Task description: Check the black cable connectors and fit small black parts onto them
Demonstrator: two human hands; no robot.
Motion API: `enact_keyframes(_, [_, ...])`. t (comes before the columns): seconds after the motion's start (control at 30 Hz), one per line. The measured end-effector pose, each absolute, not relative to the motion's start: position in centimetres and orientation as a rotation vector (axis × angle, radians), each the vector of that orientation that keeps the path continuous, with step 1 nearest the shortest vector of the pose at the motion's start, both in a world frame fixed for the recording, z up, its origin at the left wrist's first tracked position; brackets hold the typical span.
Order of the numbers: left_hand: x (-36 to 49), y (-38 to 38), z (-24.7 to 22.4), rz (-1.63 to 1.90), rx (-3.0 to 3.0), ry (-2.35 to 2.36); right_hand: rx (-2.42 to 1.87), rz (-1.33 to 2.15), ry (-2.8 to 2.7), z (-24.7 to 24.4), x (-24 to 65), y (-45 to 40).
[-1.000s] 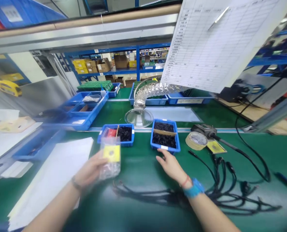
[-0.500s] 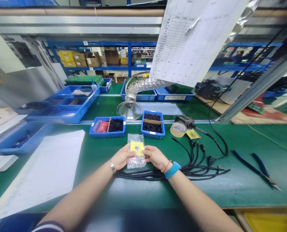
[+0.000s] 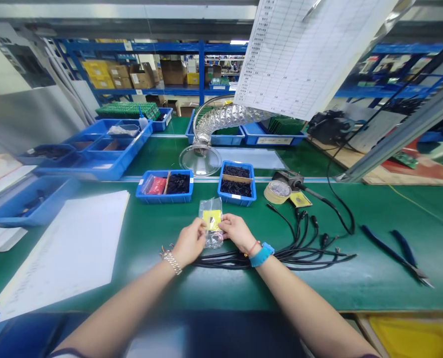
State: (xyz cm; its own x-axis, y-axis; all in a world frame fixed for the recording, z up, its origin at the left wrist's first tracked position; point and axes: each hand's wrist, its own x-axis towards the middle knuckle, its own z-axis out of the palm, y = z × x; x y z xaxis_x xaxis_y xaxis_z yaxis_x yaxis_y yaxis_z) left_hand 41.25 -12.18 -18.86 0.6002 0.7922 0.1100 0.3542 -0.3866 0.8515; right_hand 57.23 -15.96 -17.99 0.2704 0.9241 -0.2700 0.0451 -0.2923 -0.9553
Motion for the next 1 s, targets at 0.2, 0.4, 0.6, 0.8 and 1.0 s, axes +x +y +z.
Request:
enact_keyframes(0.2, [35.3,-10.2,-19.3,0.499,1.862,1.184,-1.766,1.075,-1.035,-18.6,58.2,-15.5])
enact_keyframes(0.4, [34.3,-10.5,-20.1,0.419,2.220,1.236,-2.009,0.516,-1.477,-16.7,56.9,-16.9])
enact_keyframes(0.6, [34.3,-10.5,-20.9,0.452,2.215,1.231,-1.978,0.018,-2.377,-16.3,51.1,-18.5])
enact_keyframes(0.8, [34.2,-10.7,-20.9,0.472,2.229,1.236,-2.060,-0.025,-2.326,-16.1,51.3,-18.1])
enact_keyframes(1.0, [34.1,-10.9,-20.9,0.453,2.276,1.263,-2.191,-0.072,-1.879,-15.5,56.9,-20.6])
